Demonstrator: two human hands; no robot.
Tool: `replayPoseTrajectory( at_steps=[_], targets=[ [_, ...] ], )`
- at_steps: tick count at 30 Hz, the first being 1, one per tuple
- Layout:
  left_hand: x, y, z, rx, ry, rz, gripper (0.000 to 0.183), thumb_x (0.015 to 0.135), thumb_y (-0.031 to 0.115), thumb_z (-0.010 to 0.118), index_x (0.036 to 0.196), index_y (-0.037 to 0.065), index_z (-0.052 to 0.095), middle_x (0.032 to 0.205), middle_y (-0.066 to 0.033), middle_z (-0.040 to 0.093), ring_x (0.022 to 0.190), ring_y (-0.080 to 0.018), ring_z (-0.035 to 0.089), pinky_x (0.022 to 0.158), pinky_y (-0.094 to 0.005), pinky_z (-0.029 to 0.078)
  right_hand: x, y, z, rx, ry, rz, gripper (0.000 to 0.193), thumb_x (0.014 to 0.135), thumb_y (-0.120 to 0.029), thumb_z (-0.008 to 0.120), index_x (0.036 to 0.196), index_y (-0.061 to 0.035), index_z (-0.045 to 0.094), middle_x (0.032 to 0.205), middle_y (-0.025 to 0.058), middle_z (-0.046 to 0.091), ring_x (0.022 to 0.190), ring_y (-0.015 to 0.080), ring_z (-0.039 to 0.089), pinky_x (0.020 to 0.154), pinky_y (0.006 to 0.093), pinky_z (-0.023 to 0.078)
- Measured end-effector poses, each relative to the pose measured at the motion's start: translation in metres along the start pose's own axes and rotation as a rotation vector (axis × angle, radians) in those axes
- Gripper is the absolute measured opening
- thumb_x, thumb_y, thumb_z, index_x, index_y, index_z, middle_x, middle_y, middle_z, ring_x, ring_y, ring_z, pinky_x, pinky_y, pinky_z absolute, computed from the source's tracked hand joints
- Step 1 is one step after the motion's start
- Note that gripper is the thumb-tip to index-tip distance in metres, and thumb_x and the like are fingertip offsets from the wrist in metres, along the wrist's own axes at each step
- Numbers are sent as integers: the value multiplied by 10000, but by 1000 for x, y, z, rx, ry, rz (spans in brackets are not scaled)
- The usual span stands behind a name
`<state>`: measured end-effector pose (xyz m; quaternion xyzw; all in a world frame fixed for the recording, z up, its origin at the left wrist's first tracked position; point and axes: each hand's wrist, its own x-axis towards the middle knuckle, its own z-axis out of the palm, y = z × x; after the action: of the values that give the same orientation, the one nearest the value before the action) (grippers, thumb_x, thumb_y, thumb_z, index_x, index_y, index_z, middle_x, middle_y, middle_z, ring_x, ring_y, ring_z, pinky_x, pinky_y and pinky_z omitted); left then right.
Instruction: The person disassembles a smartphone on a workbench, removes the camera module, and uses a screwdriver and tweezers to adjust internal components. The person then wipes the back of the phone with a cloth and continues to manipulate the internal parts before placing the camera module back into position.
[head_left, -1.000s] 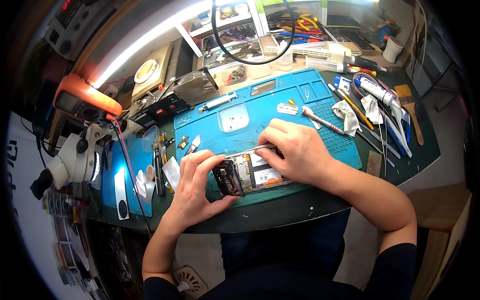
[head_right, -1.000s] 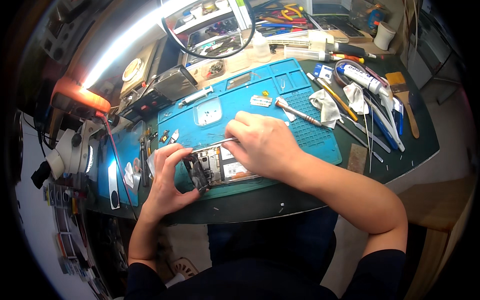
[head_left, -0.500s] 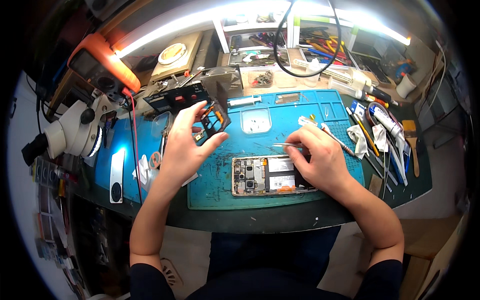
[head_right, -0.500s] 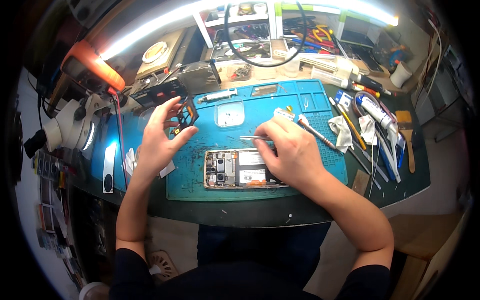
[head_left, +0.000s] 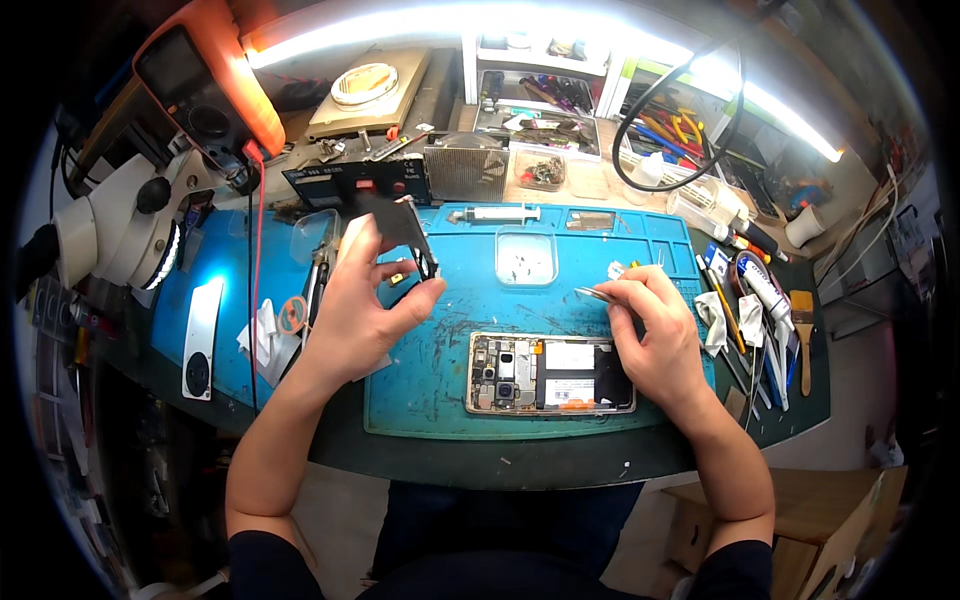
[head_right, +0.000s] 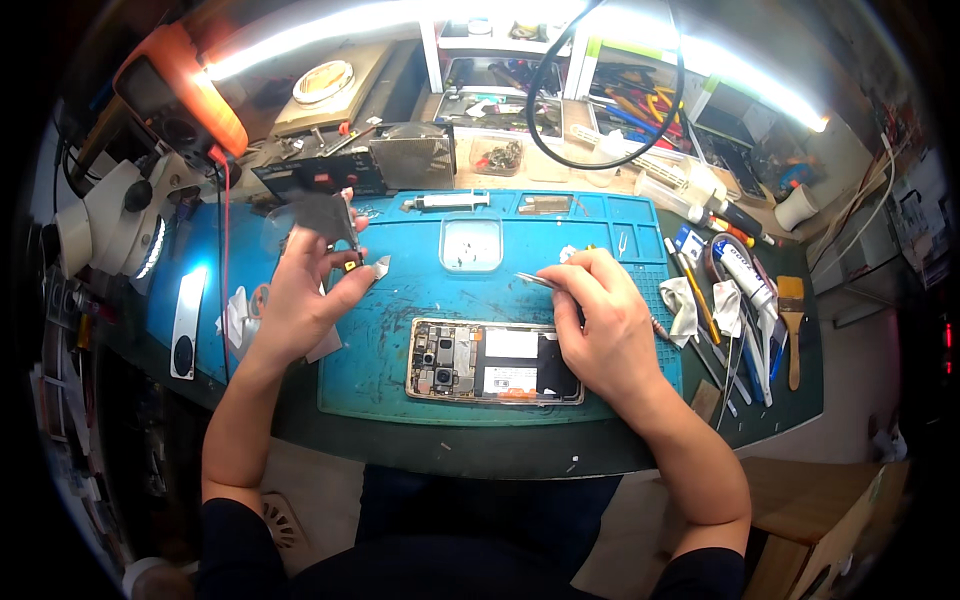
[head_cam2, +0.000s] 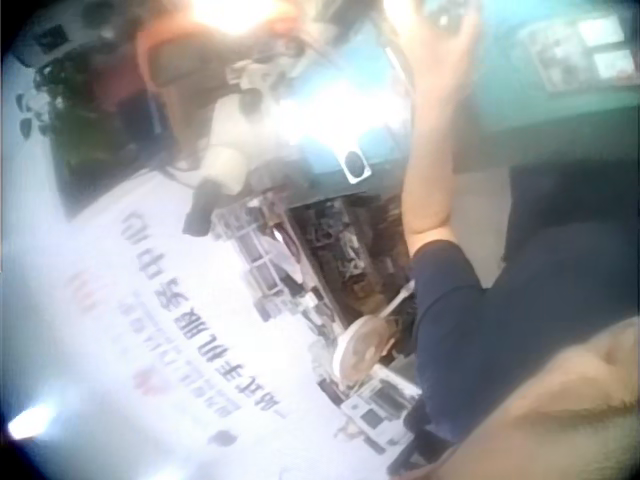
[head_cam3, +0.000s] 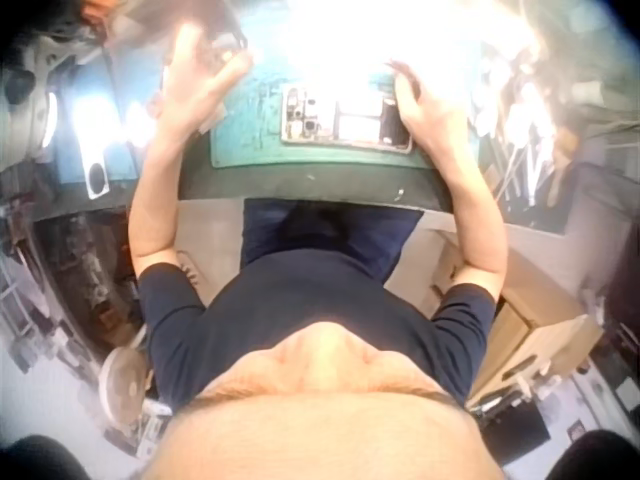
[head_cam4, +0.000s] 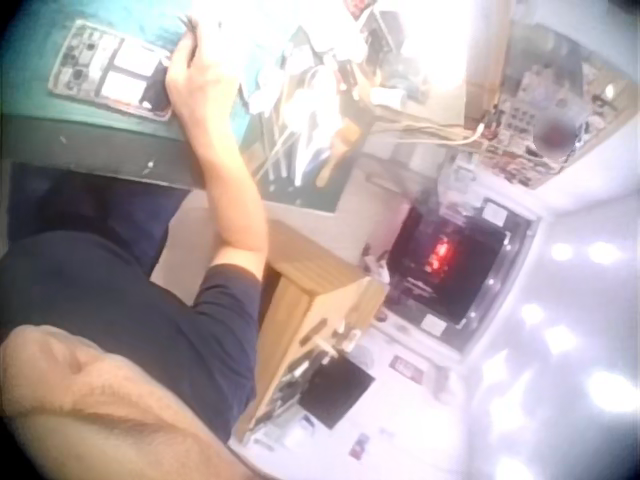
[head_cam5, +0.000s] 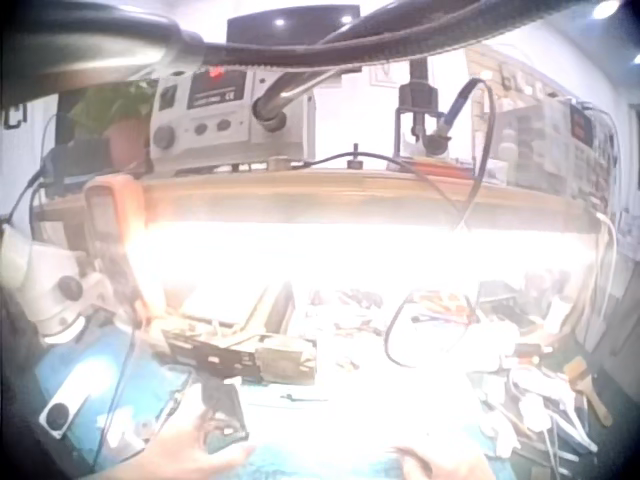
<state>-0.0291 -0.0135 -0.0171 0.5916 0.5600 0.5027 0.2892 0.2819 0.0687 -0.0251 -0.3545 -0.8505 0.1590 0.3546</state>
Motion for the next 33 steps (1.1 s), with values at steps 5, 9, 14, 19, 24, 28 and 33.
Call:
replayPoseTrajectory(
  at_steps=[5, 9, 14, 19, 24, 28, 33],
  targets=[
    [-4, -8, 7, -340, 39, -72, 543, 1003, 193, 692, 1454, -1, 461, 1419, -124, 501, 1276, -230, 556, 1016, -394, 522, 0, 3, 3, -32, -26, 54, 179, 884, 1, 706, 1057, -30, 736, 971, 130, 686, 903, 318, 670, 790, 407, 542],
    [-3, 6, 4, -544, 86, -185, 589, 1043, 224, 642, 1523, -14, 398, 1450, -141, 511, 1279, -238, 579, 1012, -396, 541, 1, 4, 1, -80, -47, 64, 178, 877, -25, 731, 1054, -39, 740, 981, 120, 706, 896, 312, 668, 786, 395, 539],
    [-4, 9, 3, -673, 86, -266, 667, 1056, 298, 639, 1546, -49, 348, 1439, -158, 529, 1310, -230, 563, 1040, -398, 526, 1, 7, 1, -84, -64, 106, 176, 872, -42, 746, 1048, -48, 742, 968, 110, 704, 884, 311, 662, 779, 392, 534],
    [-4, 14, 5, -662, 69, -281, 690, 1062, 352, 635, 1540, -56, 351, 1436, -167, 531, 1318, -224, 553, 1033, -390, 529, 1, 7, 1, -101, -72, 89, 174, 876, -32, 746, 1050, -38, 741, 972, 112, 703, 879, 288, 671, 760, 371, 541],
    [-4, 15, 6, -644, 68, -289, 688, 1072, 381, 615, 1538, -54, 355, 1422, -163, 540, 1301, -220, 563, 1023, -385, 532, 2, 9, -1, -122, -86, 65, 179, 886, -6, 745, 1065, -13, 740, 984, 115, 705, 843, 229, 688, 703, 316, 556],
    [-5, 14, 5, -637, 71, -289, 679, 1078, 397, 600, 1531, -51, 365, 1404, -156, 552, 1289, -214, 571, 1008, -379, 537, 1, 7, 1, -69, -74, 132, 169, 870, -47, 749, 1039, -49, 742, 972, 107, 702, 908, 306, 667, 797, 390, 537],
    [-5, 13, 6, -643, 87, -281, 652, 1084, 414, 585, 1510, -42, 396, 1377, -145, 573, 1262, -206, 588, 993, -373, 540, 1, 9, 2, -72, -76, 129, 168, 872, -50, 749, 1040, -49, 745, 981, 102, 704, 915, 298, 668, 803, 385, 538]
  ],
)
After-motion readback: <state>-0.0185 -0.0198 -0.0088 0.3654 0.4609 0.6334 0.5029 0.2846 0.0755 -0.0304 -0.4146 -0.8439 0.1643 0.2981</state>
